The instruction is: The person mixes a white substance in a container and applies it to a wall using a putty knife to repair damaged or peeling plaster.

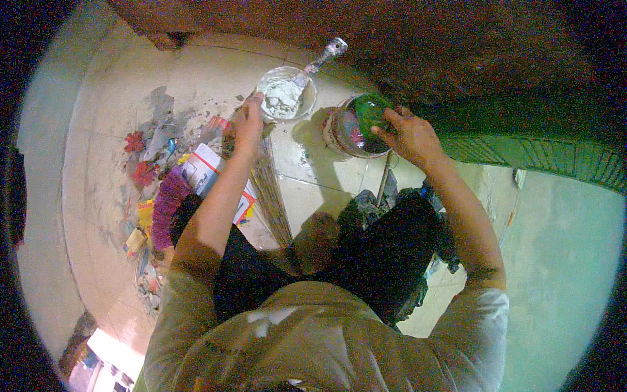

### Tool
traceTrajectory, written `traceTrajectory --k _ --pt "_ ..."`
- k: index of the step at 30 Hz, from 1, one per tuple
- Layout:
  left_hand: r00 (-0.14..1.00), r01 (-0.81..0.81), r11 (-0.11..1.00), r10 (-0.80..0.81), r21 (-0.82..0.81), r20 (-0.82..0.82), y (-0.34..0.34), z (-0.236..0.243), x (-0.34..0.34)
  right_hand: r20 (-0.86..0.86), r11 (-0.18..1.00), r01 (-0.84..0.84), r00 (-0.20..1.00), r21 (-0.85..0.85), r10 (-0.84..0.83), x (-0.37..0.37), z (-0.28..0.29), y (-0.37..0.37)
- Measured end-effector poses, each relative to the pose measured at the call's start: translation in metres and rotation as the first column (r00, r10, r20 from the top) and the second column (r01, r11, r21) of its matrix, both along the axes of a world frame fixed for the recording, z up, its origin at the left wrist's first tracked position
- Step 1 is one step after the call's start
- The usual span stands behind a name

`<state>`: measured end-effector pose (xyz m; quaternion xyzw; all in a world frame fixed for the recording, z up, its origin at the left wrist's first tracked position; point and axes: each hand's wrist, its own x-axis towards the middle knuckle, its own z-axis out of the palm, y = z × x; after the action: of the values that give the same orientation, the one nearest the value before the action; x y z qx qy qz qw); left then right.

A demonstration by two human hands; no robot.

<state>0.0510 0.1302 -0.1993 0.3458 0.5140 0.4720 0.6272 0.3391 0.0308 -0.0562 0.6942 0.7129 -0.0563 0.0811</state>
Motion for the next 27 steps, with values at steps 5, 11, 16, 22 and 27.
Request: traceTrajectory --k 5,11,16,22,27 --pt "0.994 0.028 0.998 -0.022 0.052 -0.104 0.007 -0.027 0.004 0.034 0.982 -0.19 0.981 0.019 0.189 -0.05 0.056 0.029" --pt "0.996 0.078 0.997 -0.077 0.016 -0.049 0.005 -0.013 0.008 0.065 0.925 -0.379 0.923 -0.012 0.379 -0.09 0.078 0.063" --pt "0.995 0.102 0.994 -0.102 0.026 -0.017 0.007 -0.027 0.007 0.13 0.888 -0.446 0.88 -0.112 0.458 -0.108 0.079 0.081" --pt "0.994 0.106 0.994 -0.106 0.026 -0.003 0.008 -0.032 0.009 0.147 0.869 -0.464 0.86 -0.171 0.488 -0.117 0.078 0.086" --pt "0.997 0.061 0.997 -0.059 0.038 -0.04 0.004 -0.026 0.008 0.168 0.869 -0.459 0.856 -0.185 0.488 -0.115 0.077 0.086"
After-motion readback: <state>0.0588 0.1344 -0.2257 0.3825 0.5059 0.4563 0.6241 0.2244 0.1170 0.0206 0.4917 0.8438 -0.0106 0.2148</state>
